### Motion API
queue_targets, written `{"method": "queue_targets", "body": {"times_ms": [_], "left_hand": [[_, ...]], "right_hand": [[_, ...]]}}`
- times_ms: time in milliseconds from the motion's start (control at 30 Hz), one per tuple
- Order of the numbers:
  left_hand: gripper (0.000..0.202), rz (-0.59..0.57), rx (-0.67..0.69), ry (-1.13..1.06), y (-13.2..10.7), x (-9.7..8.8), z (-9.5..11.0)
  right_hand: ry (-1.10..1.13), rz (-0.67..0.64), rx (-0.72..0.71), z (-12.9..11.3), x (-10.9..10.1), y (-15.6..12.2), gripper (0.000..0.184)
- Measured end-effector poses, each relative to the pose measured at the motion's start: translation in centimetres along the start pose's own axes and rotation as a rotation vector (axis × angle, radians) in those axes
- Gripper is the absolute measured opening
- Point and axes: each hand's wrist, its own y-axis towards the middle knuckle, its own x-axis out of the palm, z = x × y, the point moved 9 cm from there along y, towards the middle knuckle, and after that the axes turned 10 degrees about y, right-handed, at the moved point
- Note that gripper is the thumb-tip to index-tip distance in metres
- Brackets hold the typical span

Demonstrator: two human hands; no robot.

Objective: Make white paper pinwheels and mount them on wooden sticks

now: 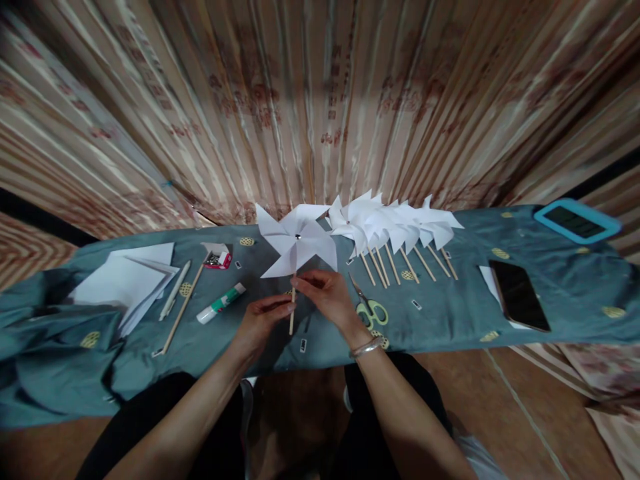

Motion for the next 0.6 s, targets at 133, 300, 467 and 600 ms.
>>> {"method": "queue_targets", "body": {"times_ms": [133, 300, 467, 600], "left_hand": [[0.031, 0.006, 0.014, -0.05, 0.1, 0.3, -0.2], [0.031, -0.005, 0.009, -0.072, 0.0, 1.2, -0.6], [0.043, 0.014, -0.01, -0.111, -0.5, 1.4, -0.5], [0.046, 0.02, 0.027, -0.11, -1.0, 0.8, 0.4]], "right_hand": [[-0.1, 0.008, -0.016, 0.7, 0.3, -0.6, 0.029], [-0.161, 0.055, -0.06, 0.9, 0.1, -1.0, 0.031], [-0.248, 0.135, -0.109, -0.1, -1.9, -0.5, 0.04], [-0.345, 0.241, -0.142, -2.8, -5.7, 1.2, 0.042]]}}
